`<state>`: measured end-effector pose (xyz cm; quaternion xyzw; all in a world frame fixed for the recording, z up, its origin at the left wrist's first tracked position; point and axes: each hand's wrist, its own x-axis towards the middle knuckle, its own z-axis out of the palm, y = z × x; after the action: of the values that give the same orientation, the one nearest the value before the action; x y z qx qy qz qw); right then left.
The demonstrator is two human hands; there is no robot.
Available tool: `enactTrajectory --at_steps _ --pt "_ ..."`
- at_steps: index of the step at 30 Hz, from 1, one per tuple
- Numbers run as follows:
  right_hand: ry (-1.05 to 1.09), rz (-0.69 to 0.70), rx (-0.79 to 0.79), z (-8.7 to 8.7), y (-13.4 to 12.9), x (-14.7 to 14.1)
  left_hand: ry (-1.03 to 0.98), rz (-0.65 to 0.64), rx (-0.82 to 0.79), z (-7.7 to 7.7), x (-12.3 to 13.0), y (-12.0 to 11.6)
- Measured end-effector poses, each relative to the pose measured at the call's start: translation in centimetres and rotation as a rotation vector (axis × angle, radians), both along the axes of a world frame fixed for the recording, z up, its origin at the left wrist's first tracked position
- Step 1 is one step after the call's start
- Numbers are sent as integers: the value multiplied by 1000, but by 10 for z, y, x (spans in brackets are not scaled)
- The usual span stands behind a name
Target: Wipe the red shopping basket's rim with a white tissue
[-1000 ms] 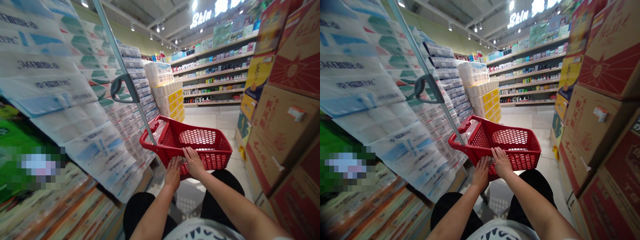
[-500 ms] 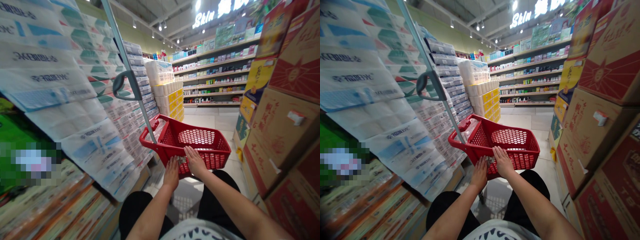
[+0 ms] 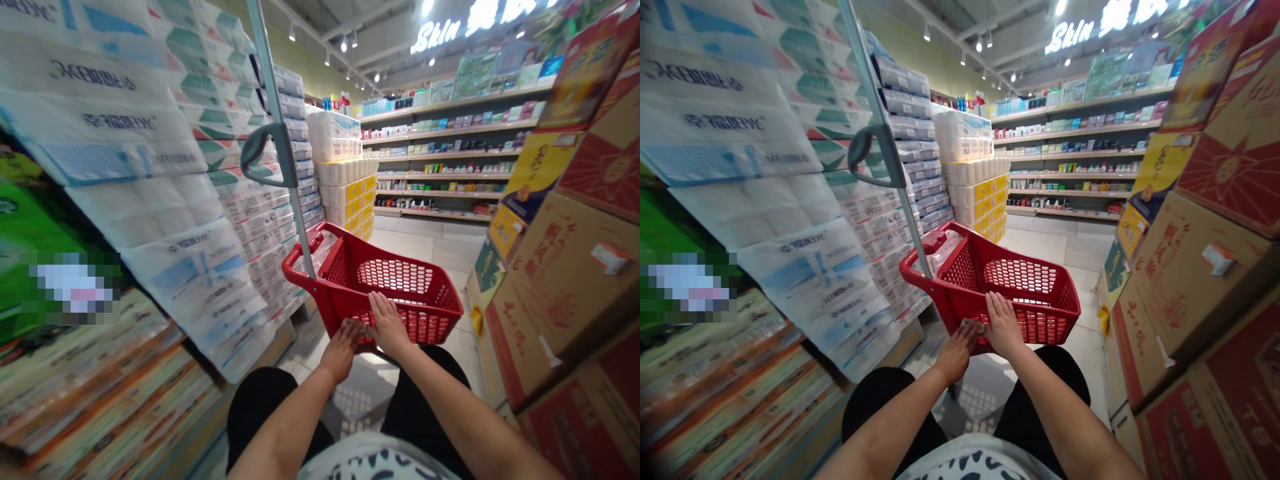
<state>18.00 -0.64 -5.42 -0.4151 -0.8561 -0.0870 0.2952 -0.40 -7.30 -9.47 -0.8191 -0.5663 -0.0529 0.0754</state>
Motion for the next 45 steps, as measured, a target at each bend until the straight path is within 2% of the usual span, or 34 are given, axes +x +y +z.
enactTrajectory --at_steps 2,4,8,10,15,18,20,23,26,28,30,34,40,45 --pt "13 8 -7 1 1 0 -90 33 -55 3 3 -2" --pt "31 27 -15 1 1 0 -258 164 -97 5 10 -1" --pt "116 53 -38 -7 -7 -3 -821 328 -145 14 25 10" --pt "187 69 -87 -19 -16 -6 -986 371 -122 20 28 15" --pt "351 246 -413 -59 -35 -18 -1100 326 -116 32 31 12" --pt "480 294 -460 -69 -36 -21 -1146 257 -141 42 38 5" --pt "554 313 -398 -61 -33 -17 -1111 198 -139 56 41 4" --pt "595 292 -258 -29 -20 -6 -860 118 -55 90 37 8" --pt "600 127 -79 8 -3 8 -534 57 260 122 29 21" --pt "520 20 -2 23 7 13 -357 33 384 132 24 33" --pt "347 -29 -24 27 11 13 -251 39 401 132 22 43" --pt "137 -79 -42 18 5 7 -186 100 397 125 24 52" --pt "137 -55 -83 20 6 21 -176 111 387 126 18 52" --pt "202 -179 -26 9 13 46 -174 141 406 122 13 54"
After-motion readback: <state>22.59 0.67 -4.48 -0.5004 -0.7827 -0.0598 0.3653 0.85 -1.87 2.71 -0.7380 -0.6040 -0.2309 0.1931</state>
